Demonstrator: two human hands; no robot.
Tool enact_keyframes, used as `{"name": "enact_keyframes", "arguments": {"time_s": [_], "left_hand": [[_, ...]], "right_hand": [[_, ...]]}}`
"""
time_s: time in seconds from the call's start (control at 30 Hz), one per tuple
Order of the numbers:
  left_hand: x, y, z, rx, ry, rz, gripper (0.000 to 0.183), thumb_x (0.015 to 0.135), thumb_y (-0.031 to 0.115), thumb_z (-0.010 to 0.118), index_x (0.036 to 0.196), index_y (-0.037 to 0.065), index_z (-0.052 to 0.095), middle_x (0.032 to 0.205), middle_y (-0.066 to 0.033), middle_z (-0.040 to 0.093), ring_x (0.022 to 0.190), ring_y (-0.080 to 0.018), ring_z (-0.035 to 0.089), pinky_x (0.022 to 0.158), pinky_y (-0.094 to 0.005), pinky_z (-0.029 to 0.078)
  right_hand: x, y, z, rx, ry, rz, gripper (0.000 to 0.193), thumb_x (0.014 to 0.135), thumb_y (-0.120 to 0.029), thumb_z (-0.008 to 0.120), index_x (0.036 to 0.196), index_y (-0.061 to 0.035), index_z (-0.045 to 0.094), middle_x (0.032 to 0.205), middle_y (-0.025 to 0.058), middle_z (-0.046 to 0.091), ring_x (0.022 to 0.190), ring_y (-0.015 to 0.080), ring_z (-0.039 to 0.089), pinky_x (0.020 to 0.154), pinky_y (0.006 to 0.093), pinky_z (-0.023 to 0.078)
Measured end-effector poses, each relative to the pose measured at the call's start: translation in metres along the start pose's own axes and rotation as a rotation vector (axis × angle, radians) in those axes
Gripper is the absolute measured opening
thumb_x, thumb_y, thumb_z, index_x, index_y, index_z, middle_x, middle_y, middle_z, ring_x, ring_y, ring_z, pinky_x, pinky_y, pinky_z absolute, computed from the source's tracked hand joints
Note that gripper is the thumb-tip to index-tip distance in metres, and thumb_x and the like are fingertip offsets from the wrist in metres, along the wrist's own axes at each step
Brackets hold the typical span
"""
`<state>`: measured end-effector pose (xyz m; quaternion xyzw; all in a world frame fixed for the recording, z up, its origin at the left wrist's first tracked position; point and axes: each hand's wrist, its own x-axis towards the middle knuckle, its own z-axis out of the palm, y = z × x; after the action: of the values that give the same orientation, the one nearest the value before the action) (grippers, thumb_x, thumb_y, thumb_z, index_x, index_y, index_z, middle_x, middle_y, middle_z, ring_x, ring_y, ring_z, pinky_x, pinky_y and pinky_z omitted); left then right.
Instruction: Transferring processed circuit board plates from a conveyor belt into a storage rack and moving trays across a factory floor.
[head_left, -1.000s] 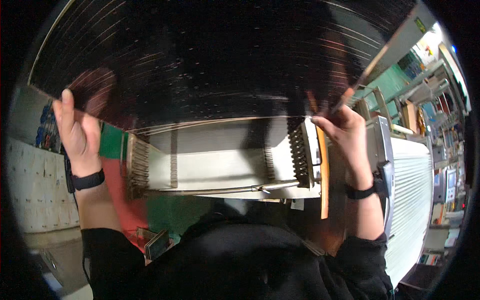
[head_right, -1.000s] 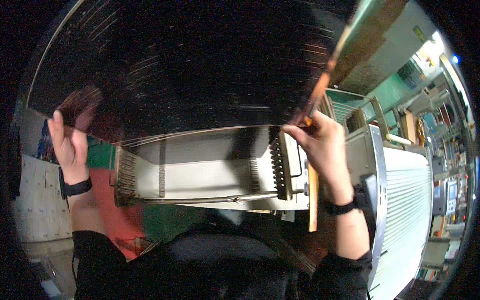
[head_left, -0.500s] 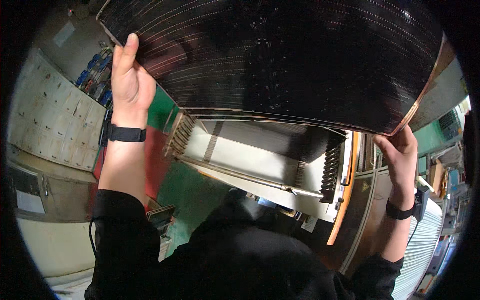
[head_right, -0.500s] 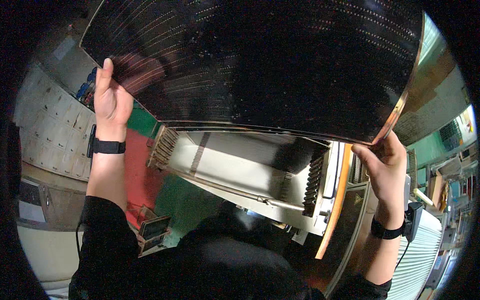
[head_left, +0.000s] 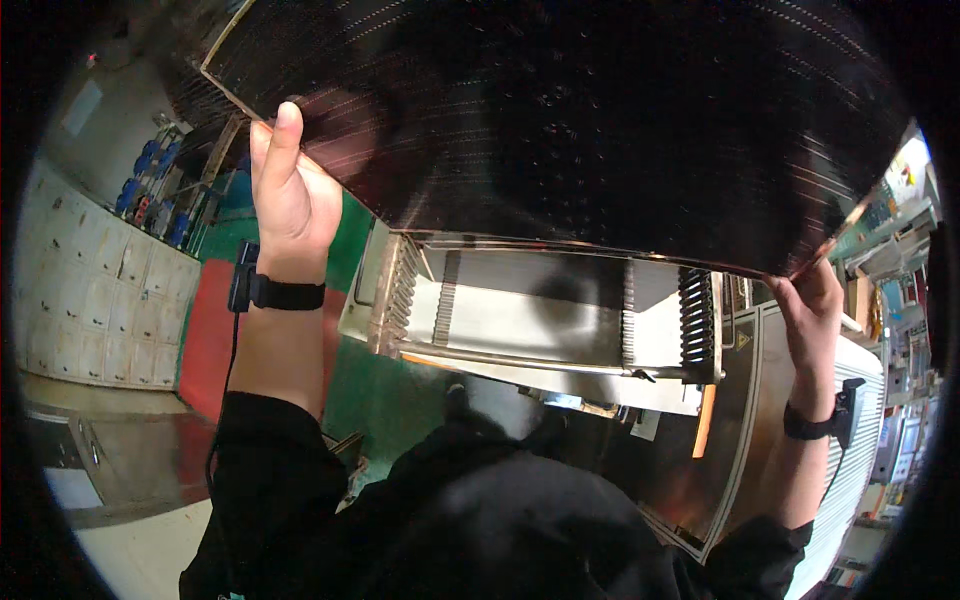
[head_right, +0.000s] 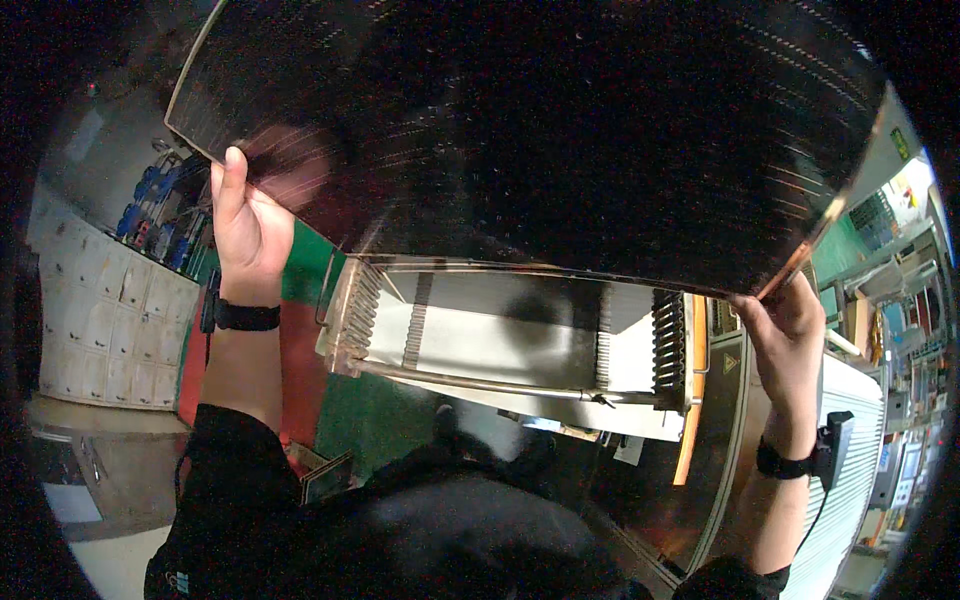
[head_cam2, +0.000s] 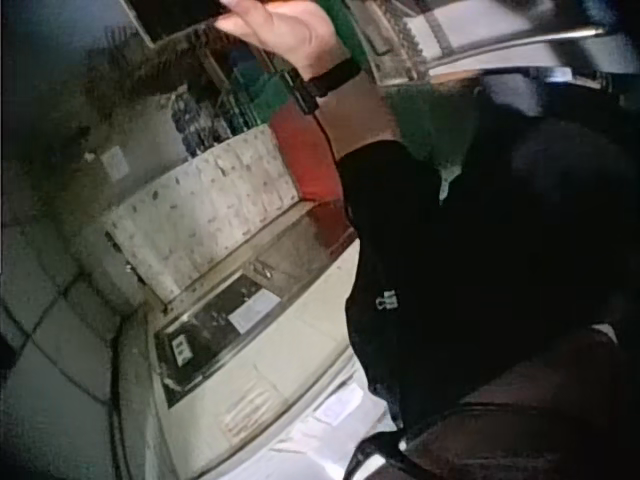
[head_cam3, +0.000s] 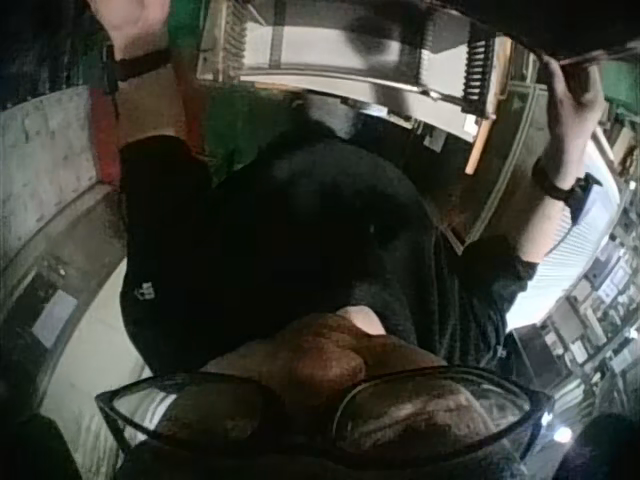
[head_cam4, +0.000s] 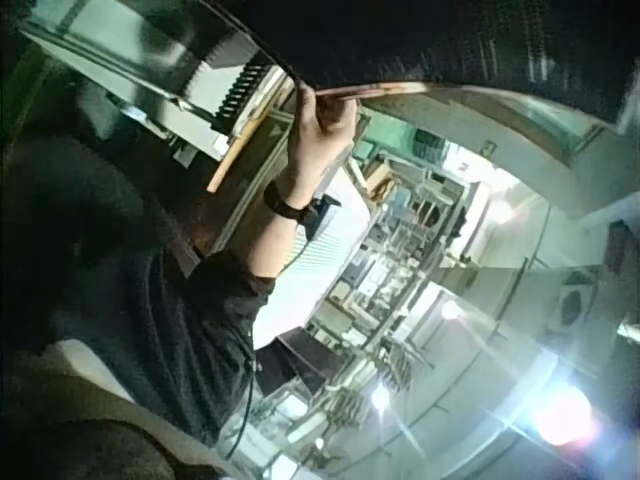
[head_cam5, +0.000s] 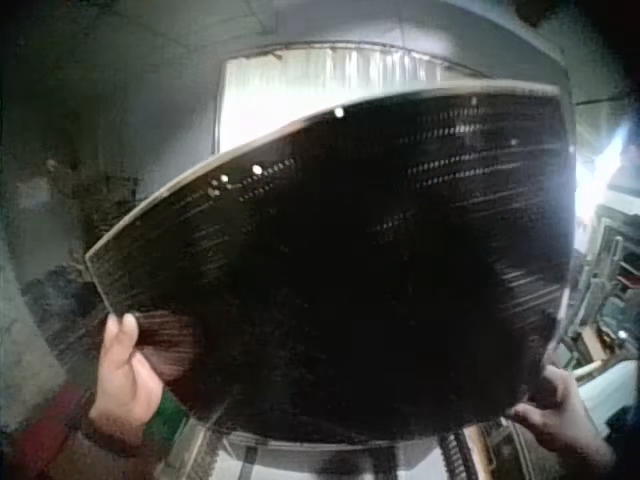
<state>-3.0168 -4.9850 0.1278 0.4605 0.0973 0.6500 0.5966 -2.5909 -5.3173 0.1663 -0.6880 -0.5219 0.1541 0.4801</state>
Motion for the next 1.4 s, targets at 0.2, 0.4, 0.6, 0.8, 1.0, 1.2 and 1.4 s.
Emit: {"name": "enact_keyframes", "arguments": {"time_s": [0.2, 0.4, 0.6, 0.8, 1.0, 1.2, 1.4], "left_hand": [[-0.004, 0.003, -0.006, 0.099, 0.024, 0.049, 0.034, 0.103, 0.022, 0.061, 0.133, 0.01, 0.05, 0.129, -0.011, 0.061, 0.12, -0.0286, 0.06, 0.105, -0.0531, 0.049], [-0.013, 0.017, -0.005, 0.108, -0.069, -0.065, 0.025, 0.104, 0.022, 0.059, 0.124, 0.005, 0.058, 0.127, -0.0156, 0.065, 0.117, -0.0292, 0.065, 0.105, -0.0515, 0.051], [-0.016, 0.024, 0.013, 0.152, -0.065, -0.061, 0.01, 0.106, 0.018, 0.055, 0.107, 0.009, 0.059, 0.126, -0.0141, 0.065, 0.121, -0.0251, 0.061, 0.111, -0.0491, 0.045], [-0.017, 0.019, 0.017, 0.216, -0.034, -0.021, 0.026, 0.106, 0.016, 0.055, 0.083, 0.013, 0.044, 0.107, -0.0097, 0.064, 0.114, -0.0198, 0.06, 0.11, -0.0467, 0.045], [-0.02, 0.013, 0.038, 0.266, -0.037, -0.032, 0.014, 0.106, 0.016, 0.056, 0.096, 0.011, 0.048, 0.11, -0.0087, 0.064, 0.118, -0.0199, 0.059, 0.111, -0.0464, 0.045], [-0.014, 0.019, 0.036, 0.255, -0.15, -0.025, 0.011, 0.105, 0.017, 0.057, 0.103, 0.009, 0.05, 0.123, -0.0145, 0.065, 0.121, -0.0248, 0.062, 0.105, -0.0471, 0.05], [-0.018, 0.012, 0.045, 0.23, -0.087, 0.052, 0.013, 0.102, 0.018, 0.064, 0.104, 0.009, 0.054, 0.117, -0.0105, 0.066, 0.112, -0.0212, 0.063, 0.093, -0.0417, 0.056]], "right_hand": [[0.003, 0.009, 0.028, 0.074, 0.223, -0.027, 0.03, 0.093, 0.008, 0.064, 0.122, 0.0038, 0.06, 0.105, 0.0054, 0.069, 0.096, 0.0107, 0.064, 0.089, 0.0267, 0.052], [0.013, 0.037, 0.049, -0.214, 0.183, -0.052, 0.021, 0.089, -0.003, 0.075, 0.106, -0.0014, 0.063, 0.088, 0.0026, 0.068, 0.081, 0.0078, 0.064, 0.073, 0.0256, 0.053], [0.007, 0.059, 0.048, -0.209, 0.215, -0.108, 0.031, 0.088, -0.009, 0.076, 0.114, -0.0023, 0.061, 0.085, 0.0132, 0.073, 0.073, 0.0213, 0.073, 0.069, 0.0331, 0.056], [0.004, 0.088, 0.049, -0.244, 0.218, -0.102, 0.033, 0.088, -0.014, 0.077, 0.115, -0.0019, 0.06, 0.082, 0.017, 0.072, 0.074, 0.0291, 0.073, 0.068, 0.0362, 0.056], [0.0, 0.105, 0.052, -0.192, 0.246, -0.076, 0.034, 0.087, -0.013, 0.077, 0.114, -0.0016, 0.061, 0.082, 0.0165, 0.072, 0.074, 0.0293, 0.073, 0.068, 0.037, 0.057], [-0.004, 0.091, 0.057, -0.161, 0.289, -0.05, 0.029, 0.088, -0.005, 0.075, 0.114, -0.0002, 0.061, 0.088, 0.0092, 0.072, 0.078, 0.0133, 0.07, 0.072, 0.0285, 0.055], [-0.014, 0.097, 0.043, -0.228, 0.384, -0.173, 0.037, 0.089, -0.005, 0.077, 0.121, 0.0009, 0.059, 0.099, 0.005, 0.07, 0.086, 0.0112, 0.064, 0.077, 0.0276, 0.054]]}}
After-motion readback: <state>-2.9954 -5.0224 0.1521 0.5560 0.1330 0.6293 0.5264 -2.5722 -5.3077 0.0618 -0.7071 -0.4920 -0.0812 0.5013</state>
